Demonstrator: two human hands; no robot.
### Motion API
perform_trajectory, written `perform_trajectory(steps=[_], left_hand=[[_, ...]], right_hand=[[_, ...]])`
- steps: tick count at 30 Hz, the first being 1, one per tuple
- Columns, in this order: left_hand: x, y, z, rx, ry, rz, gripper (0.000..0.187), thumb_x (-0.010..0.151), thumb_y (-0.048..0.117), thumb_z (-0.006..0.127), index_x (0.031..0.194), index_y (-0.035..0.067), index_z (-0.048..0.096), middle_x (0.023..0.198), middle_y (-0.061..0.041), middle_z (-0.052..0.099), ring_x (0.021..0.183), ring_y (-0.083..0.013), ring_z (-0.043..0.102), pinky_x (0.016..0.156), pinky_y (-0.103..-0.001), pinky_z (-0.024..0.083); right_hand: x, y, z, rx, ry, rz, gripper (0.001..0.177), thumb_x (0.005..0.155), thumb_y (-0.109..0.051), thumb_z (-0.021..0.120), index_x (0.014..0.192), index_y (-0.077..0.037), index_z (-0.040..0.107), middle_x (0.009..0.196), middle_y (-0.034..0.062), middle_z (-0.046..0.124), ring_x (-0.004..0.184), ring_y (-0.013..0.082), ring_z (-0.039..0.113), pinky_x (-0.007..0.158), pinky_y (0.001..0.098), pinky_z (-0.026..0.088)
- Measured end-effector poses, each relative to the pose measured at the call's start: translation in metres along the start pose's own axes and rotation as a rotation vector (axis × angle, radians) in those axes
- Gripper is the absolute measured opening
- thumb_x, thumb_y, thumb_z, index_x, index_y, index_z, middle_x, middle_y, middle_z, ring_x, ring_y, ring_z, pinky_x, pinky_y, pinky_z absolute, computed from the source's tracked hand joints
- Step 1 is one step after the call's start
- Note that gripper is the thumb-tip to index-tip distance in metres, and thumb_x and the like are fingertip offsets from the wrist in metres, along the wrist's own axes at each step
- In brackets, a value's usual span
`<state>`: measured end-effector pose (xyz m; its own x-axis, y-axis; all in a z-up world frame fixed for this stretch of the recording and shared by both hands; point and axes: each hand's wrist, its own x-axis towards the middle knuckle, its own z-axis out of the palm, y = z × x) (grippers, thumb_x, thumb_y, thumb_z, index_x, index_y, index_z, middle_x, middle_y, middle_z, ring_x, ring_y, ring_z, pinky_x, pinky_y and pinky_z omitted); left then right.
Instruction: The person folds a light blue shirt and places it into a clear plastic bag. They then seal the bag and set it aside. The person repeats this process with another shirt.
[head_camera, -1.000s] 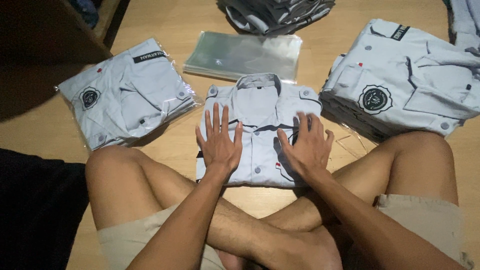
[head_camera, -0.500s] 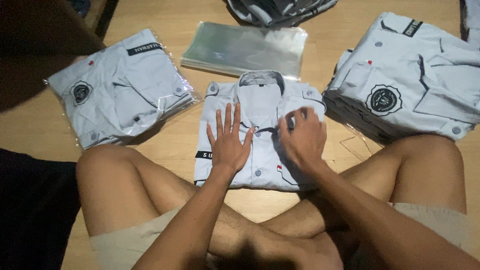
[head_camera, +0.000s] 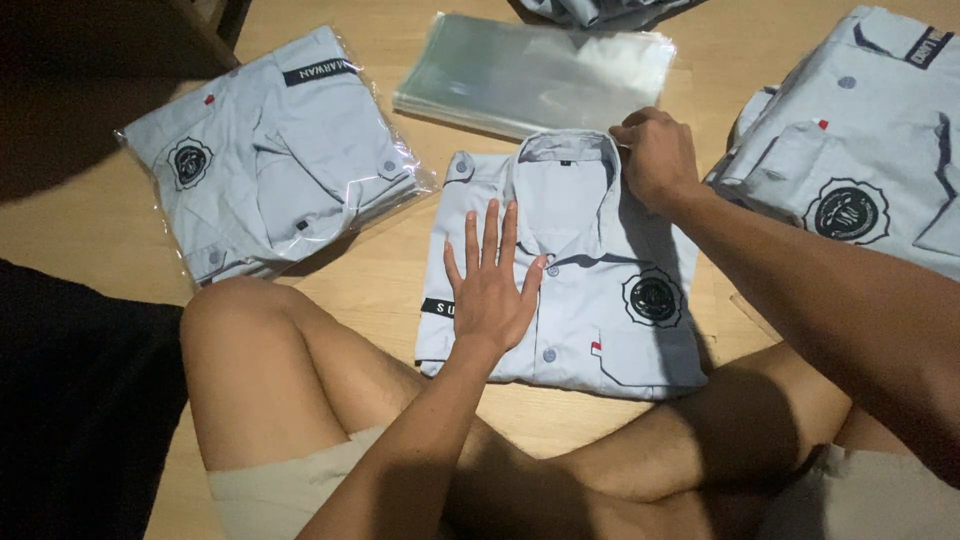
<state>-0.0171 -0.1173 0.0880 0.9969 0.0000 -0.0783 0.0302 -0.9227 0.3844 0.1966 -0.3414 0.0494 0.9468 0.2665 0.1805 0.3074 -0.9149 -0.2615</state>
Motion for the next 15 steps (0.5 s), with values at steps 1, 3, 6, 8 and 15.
perform_trajectory(steps=[1,3,6,8,15], left_hand=[[0.001,-0.001,0.002,0.001,0.000,0.001,0.072,0.108,0.055,0.027,0.167,0.022,0.001,0.174,-0.009,-0.001,0.159,-0.0334,-0.003,0.122,-0.066,0.000],[0.002,-0.003,0.006,0.003,0.016,0.006,0.072,0.108,0.055,0.028,0.167,0.022,0.003,0.174,-0.009,0.000,0.159,-0.0337,-0.002,0.122,-0.066,0.000],[0.001,-0.003,0.006,0.003,0.016,0.004,0.072,0.108,0.055,0.027,0.167,0.023,0.001,0.174,-0.008,-0.001,0.159,-0.0327,-0.003,0.122,-0.066,0.000],[0.002,-0.008,0.020,0.020,0.124,0.029,0.072,0.107,0.055,0.029,0.166,0.023,0.005,0.174,-0.004,0.003,0.159,-0.0298,0.001,0.122,-0.062,0.003],[0.005,-0.010,0.027,0.035,0.203,0.036,0.072,0.105,0.055,0.030,0.166,0.024,0.007,0.174,0.001,0.006,0.159,-0.0266,0.003,0.122,-0.058,0.004]], right_hand=[[-0.004,-0.005,-0.005,0.000,0.001,0.000,0.024,0.101,-0.011,0.070,0.124,-0.015,0.077,0.122,0.0170,0.067,0.118,0.0362,0.064,0.098,0.0495,0.050],[-0.012,-0.017,-0.014,-0.037,-0.002,0.001,0.019,0.102,-0.011,0.067,0.116,-0.016,0.080,0.111,0.0162,0.072,0.107,0.0343,0.069,0.091,0.0455,0.054],[0.002,-0.006,-0.004,-0.013,0.068,0.065,0.015,0.095,-0.009,0.074,0.105,-0.017,0.082,0.098,0.0131,0.075,0.097,0.0339,0.071,0.083,0.0433,0.054],[0.006,0.000,-0.002,-0.030,0.139,-0.005,0.018,0.081,-0.011,0.079,0.096,-0.020,0.082,0.096,0.0113,0.074,0.095,0.0337,0.069,0.079,0.0453,0.046],[0.028,0.003,-0.011,0.071,-0.166,0.210,0.050,0.067,0.002,0.067,0.108,-0.021,0.050,0.109,0.0031,0.073,0.108,0.0414,0.060,0.088,0.0516,0.026]])
